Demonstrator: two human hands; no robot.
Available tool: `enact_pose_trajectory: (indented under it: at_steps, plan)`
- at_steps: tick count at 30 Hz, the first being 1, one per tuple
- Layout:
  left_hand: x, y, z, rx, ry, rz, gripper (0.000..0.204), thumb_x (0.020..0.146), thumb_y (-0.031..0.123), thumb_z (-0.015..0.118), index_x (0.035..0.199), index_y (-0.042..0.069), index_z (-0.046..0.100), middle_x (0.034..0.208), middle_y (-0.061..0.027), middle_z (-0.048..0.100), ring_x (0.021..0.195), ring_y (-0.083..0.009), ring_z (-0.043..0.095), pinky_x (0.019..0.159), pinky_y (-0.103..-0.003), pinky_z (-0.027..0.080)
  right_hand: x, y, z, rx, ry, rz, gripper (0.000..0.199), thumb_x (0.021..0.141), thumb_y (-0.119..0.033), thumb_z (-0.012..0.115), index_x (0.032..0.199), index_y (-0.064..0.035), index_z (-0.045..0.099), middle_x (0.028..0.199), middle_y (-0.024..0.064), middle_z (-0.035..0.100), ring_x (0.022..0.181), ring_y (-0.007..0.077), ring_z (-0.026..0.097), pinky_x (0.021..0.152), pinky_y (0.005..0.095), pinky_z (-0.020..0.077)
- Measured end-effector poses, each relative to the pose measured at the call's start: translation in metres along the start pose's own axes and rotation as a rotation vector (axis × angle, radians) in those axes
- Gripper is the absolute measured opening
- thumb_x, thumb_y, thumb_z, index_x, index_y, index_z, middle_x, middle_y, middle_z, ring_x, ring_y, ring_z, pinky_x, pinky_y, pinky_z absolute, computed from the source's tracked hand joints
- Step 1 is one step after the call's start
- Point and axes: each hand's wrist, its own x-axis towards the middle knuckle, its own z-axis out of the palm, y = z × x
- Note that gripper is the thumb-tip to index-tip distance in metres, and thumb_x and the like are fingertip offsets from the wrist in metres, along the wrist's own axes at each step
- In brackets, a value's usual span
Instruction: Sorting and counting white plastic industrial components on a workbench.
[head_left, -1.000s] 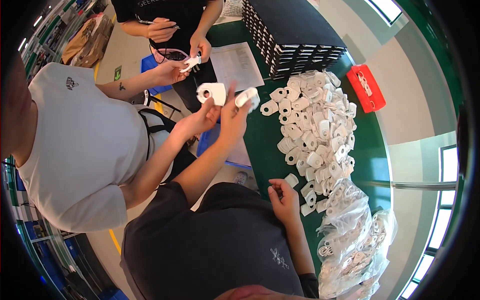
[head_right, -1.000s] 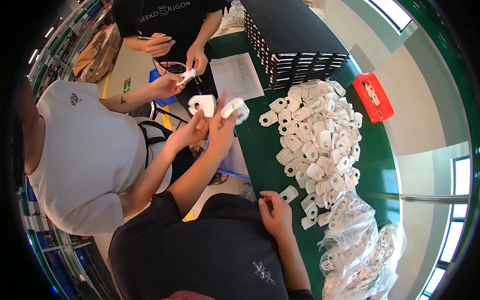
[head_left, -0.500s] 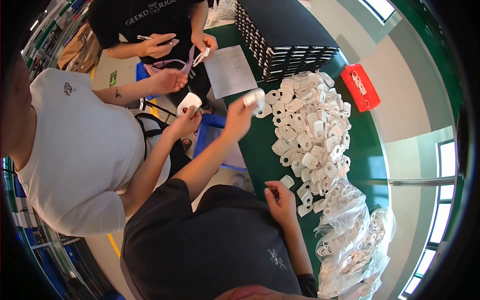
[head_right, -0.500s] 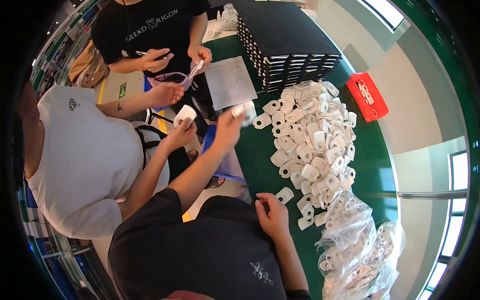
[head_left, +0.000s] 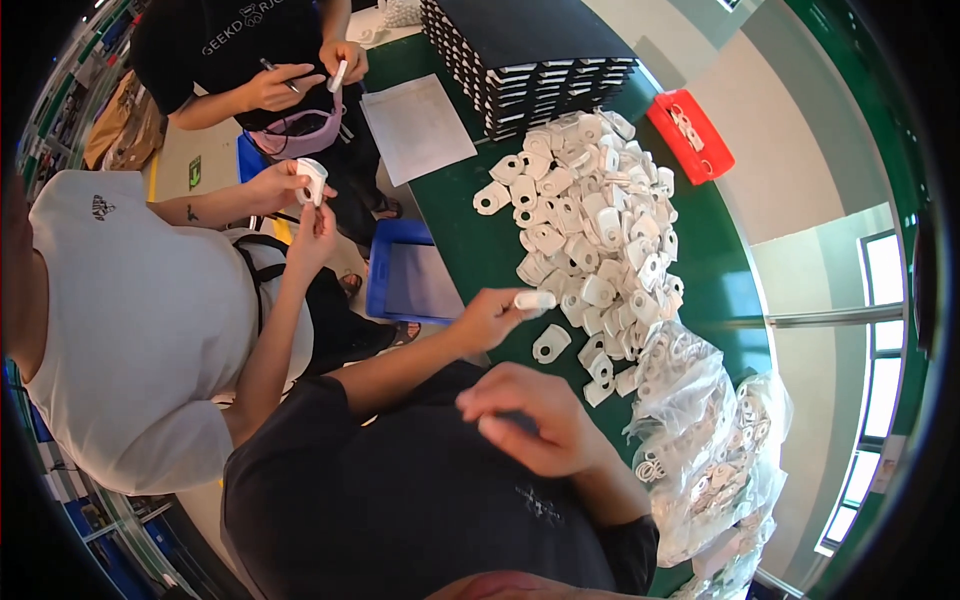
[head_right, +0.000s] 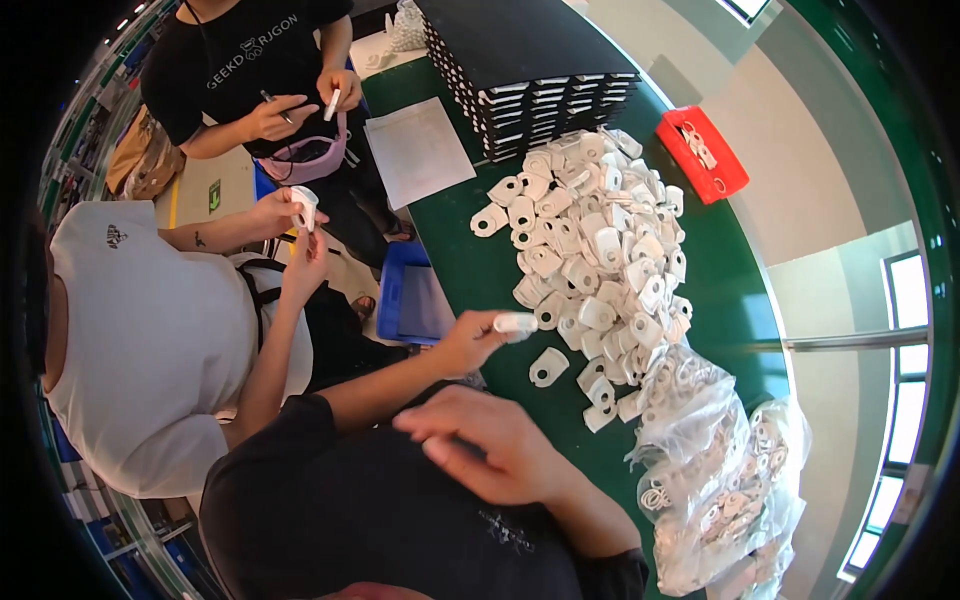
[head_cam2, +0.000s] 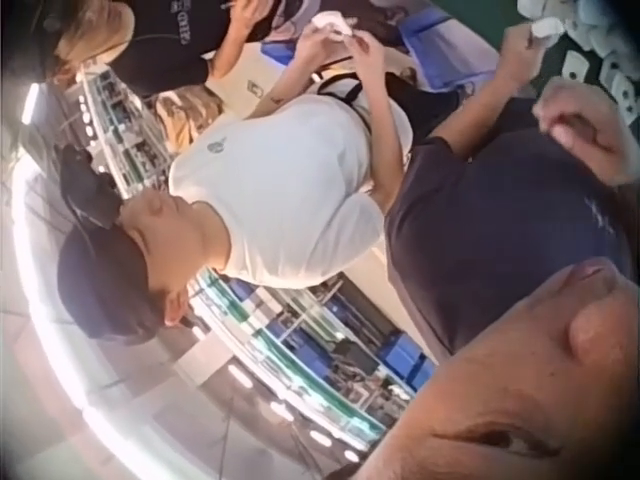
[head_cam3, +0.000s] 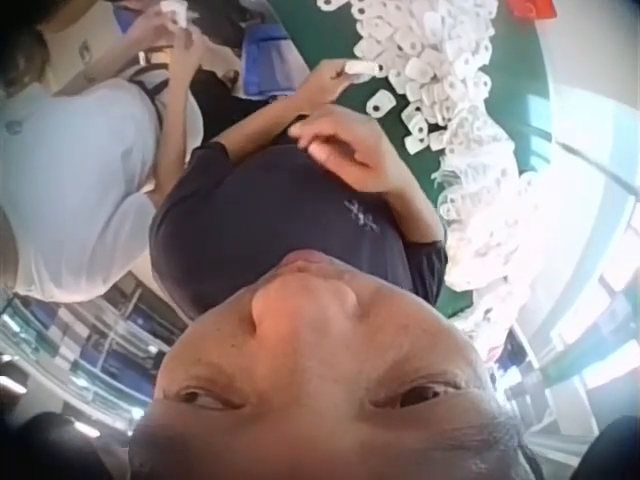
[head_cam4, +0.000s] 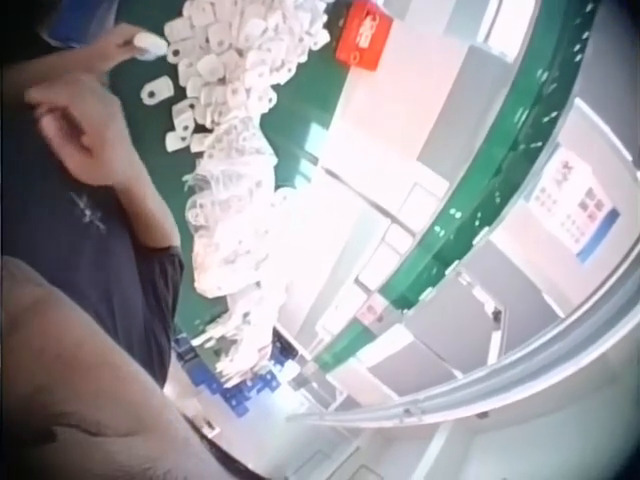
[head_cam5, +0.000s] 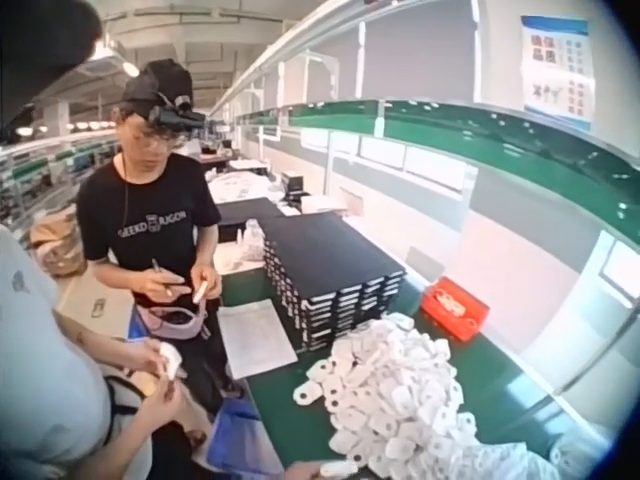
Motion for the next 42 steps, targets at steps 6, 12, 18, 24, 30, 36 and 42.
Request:
enact_pose_trajectory:
  at_steps: [6, 12, 18, 24, 30, 36, 42]
  plan:
    - [0.011, 0.018, -0.023, -0.171, 0.142, 0.035, 0.028, 0.102, 0.004, 0.059, 0.129, -0.002, 0.065, 0.117, -0.0057, 0.073, 0.106, -0.0117, 0.066, 0.096, -0.027, 0.05, 0.043, -0.041, 0.03, 0.876, -0.436, -0.283, 0.027, 0.101, 0.005, 0.051, 0.118, -0.0002, 0.071, 0.126, 0.0215, 0.058, 0.105, 0.0276, 0.061, 0.088, 0.035, 0.0503]
    - [0.0, 0.025, -0.039, -0.142, 0.221, 0.001, 0.029, 0.105, 0.009, 0.057, 0.131, -0.001, 0.064, 0.119, -0.0069, 0.072, 0.108, -0.0118, 0.065, 0.097, -0.027, 0.049, 0.05, -0.07, 0.031, 1.117, -0.573, -0.164, 0.029, 0.105, -0.001, 0.044, 0.119, 0.0009, 0.069, 0.12, 0.0184, 0.061, 0.103, 0.0255, 0.058, 0.087, 0.0322, 0.047]
    - [-0.001, 0.021, -0.037, -0.152, 0.218, -0.016, 0.03, 0.106, 0.011, 0.056, 0.131, -0.001, 0.064, 0.121, -0.0069, 0.072, 0.108, -0.0117, 0.065, 0.097, -0.027, 0.049, 0.044, -0.071, 0.03, 1.1, -0.571, 0.094, 0.027, 0.103, 0.002, 0.043, 0.11, 0.0009, 0.07, 0.116, 0.0187, 0.062, 0.101, 0.0274, 0.059, 0.085, 0.0336, 0.048]
    - [0.004, 0.025, -0.029, -0.165, 0.229, 0.003, 0.029, 0.105, 0.009, 0.057, 0.131, -0.001, 0.064, 0.115, -0.0043, 0.071, 0.103, -0.0097, 0.063, 0.093, -0.026, 0.049, 0.055, -0.048, 0.027, 1.01, -0.583, -0.464, 0.033, 0.104, 0.001, 0.042, 0.123, 0.0014, 0.068, 0.124, 0.0225, 0.061, 0.104, 0.0313, 0.058, 0.086, 0.0348, 0.0485]
    - [0.003, 0.019, -0.025, -0.218, 0.233, 0.007, 0.029, 0.104, 0.008, 0.058, 0.131, -0.001, 0.065, 0.11, -0.0014, 0.071, 0.099, -0.0079, 0.062, 0.091, -0.025, 0.049, 0.024, -0.024, 0.026, 0.77, -0.399, -0.311, 0.021, 0.102, 0.0, 0.052, 0.114, 0.0009, 0.069, 0.126, 0.0217, 0.056, 0.103, 0.0263, 0.061, 0.088, 0.0329, 0.0507]
    - [-0.005, 0.011, -0.034, -0.22, 0.219, 0.009, 0.03, 0.106, 0.014, 0.056, 0.13, -0.002, 0.064, 0.119, -0.0059, 0.072, 0.106, -0.0107, 0.065, 0.096, -0.027, 0.05, -0.036, 0.074, -0.025, -0.011, 0.156, 0.48, 0.022, 0.103, -0.021, 0.059, 0.095, -0.0008, 0.064, 0.085, 0.0044, 0.062, 0.079, 0.0109, 0.058, 0.072, 0.0275, 0.047]
    - [-0.009, 0.001, -0.031, -0.252, 0.215, -0.006, 0.029, 0.106, 0.013, 0.055, 0.129, -0.003, 0.064, 0.118, -0.0063, 0.072, 0.106, -0.0113, 0.065, 0.096, -0.028, 0.05, -0.134, 0.211, -0.04, -0.16, 0.393, 0.971, 0.053, 0.103, -0.042, 0.057, 0.067, -0.0032, 0.057, 0.06, 0.0003, 0.049, 0.06, 0.0096, 0.047, 0.057, 0.0304, 0.0384]
